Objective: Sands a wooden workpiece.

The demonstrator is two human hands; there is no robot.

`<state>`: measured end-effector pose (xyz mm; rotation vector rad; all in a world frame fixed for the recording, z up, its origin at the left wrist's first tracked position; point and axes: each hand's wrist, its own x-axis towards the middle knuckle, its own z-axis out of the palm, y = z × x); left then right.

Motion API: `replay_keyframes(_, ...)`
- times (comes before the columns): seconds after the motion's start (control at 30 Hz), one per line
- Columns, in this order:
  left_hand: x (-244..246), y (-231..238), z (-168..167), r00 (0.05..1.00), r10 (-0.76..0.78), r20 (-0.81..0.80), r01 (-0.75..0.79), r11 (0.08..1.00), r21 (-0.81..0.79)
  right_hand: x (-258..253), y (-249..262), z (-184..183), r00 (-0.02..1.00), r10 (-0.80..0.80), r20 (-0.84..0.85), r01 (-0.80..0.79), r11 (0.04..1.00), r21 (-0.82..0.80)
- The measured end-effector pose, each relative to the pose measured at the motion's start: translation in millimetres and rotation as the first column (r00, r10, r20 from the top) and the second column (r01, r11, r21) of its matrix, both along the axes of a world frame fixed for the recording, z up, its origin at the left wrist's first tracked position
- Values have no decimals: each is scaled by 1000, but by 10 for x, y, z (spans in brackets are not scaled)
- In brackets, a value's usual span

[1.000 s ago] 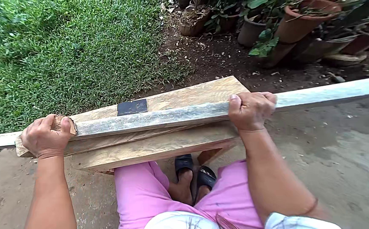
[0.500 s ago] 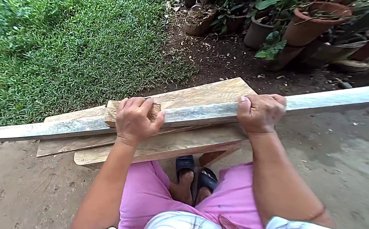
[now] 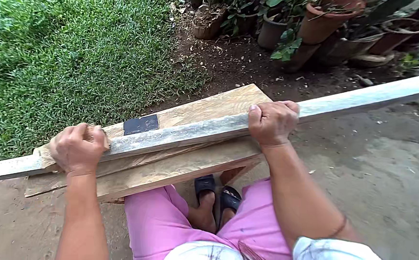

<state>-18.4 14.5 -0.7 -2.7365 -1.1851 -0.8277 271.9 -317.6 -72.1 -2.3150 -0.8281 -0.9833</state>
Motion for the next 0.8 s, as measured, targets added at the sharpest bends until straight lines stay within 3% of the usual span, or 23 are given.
replay_keyframes(0.23, 1378, -1412, -5, 907, -421, 23, 420, 907, 33, 45, -20, -27, 1000, 19, 2, -19, 1000, -6)
replay_keyframes(0.3, 1513, -1540, -10, 887, -462, 6, 461, 886, 42, 60, -36, -22, 999, 35, 12, -35, 999, -11)
replay_keyframes(0.4, 1339, -1348, -16, 867, -498, -13, 498, 866, 38, 54, -46, -7, 999, 46, 18, -46, 999, -24)
replay_keyframes(0.5, 829, -804, 18, 920, -389, -55, 389, 921, -11, 54, -34, -4, 999, 46, 1, -46, 999, -28)
replay_keyframes(0.67, -234, 311, -2, 993, -19, -113, 13, 998, -57, 35, -23, -5, 1000, 24, 9, -23, 1000, -13)
replay_keyframes(0.73, -441, 522, -24, 992, 90, -88, -95, 994, -56, 8, -13, 3, 1000, 19, 10, -19, 1000, -1)
replay_keyframes(0.8, -414, 442, 12, 985, 150, -83, -156, 985, -71, -14, -7, 4, 1000, 14, 7, -14, 1000, 1)
